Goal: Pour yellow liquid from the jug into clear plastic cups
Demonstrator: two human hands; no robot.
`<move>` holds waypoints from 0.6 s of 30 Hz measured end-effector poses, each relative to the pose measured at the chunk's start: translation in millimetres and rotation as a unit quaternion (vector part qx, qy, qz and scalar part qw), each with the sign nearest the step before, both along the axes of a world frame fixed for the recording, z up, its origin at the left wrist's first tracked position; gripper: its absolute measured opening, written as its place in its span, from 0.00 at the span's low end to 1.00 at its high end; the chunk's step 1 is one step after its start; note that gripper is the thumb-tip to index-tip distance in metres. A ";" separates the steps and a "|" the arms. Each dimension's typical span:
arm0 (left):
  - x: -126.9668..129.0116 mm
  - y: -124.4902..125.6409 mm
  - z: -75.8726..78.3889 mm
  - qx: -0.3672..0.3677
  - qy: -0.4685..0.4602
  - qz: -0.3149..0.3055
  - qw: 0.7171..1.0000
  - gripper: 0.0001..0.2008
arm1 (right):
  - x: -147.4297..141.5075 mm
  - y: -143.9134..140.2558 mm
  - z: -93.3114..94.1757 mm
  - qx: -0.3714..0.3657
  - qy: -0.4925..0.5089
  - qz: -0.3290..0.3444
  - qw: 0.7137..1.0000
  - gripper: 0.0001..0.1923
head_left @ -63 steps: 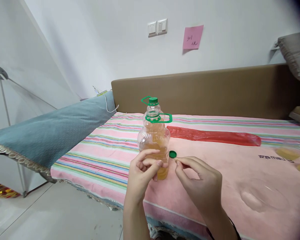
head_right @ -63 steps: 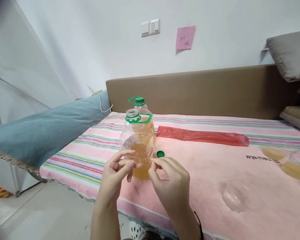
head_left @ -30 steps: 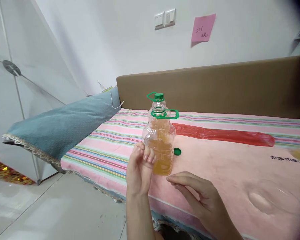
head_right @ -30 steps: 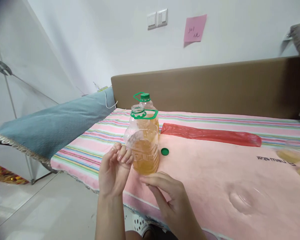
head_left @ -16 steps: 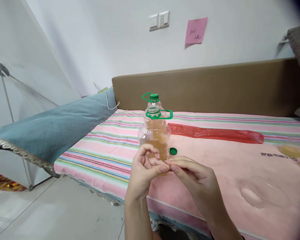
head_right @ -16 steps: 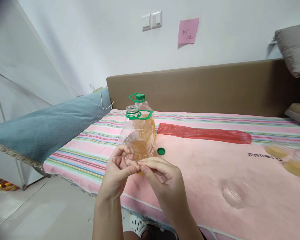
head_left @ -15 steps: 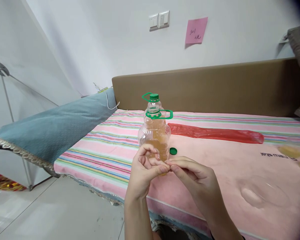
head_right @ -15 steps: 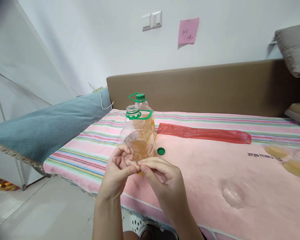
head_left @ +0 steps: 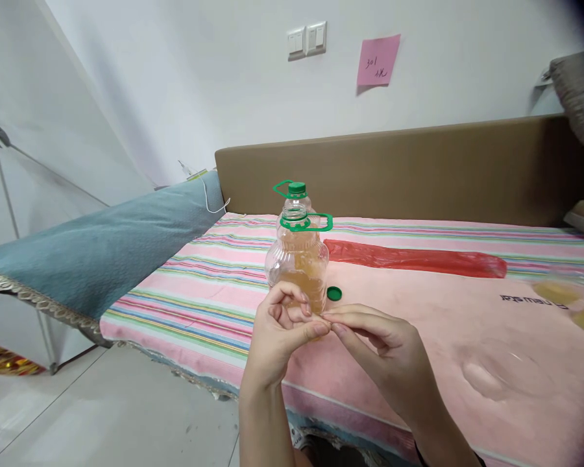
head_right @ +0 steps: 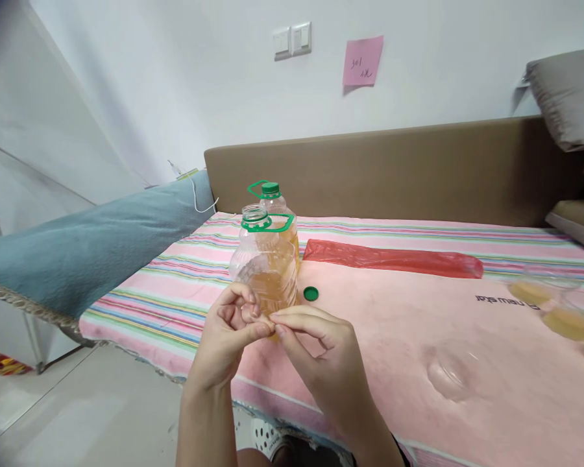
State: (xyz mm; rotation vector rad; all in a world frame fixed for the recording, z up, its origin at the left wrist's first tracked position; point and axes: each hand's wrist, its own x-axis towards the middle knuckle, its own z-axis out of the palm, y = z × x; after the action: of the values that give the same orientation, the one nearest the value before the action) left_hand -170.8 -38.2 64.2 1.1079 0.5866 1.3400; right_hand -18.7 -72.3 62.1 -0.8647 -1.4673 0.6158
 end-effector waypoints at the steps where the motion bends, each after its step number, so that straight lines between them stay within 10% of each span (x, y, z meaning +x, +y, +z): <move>1: 0.0 -0.2 0.7 -0.008 0.009 -0.001 1.000 0.20 | 1.4 0.0 -0.1 0.006 -0.019 -0.010 1.000 0.07; 14: 4.4 3.8 1.6 -0.039 0.105 0.036 0.993 0.19 | 0.9 4.0 -13.5 0.060 -0.100 -0.164 0.979 0.08; 18: -0.3 9.3 0.6 -0.010 0.046 0.149 0.988 0.17 | 3.0 5.2 -20.4 -0.063 0.043 -0.064 0.995 0.06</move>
State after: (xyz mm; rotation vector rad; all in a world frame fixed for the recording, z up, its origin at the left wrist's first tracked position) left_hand -171.1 -28.9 64.7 1.1003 0.8584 1.5396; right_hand -15.7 -67.1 41.7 -1.0101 -1.2952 0.6473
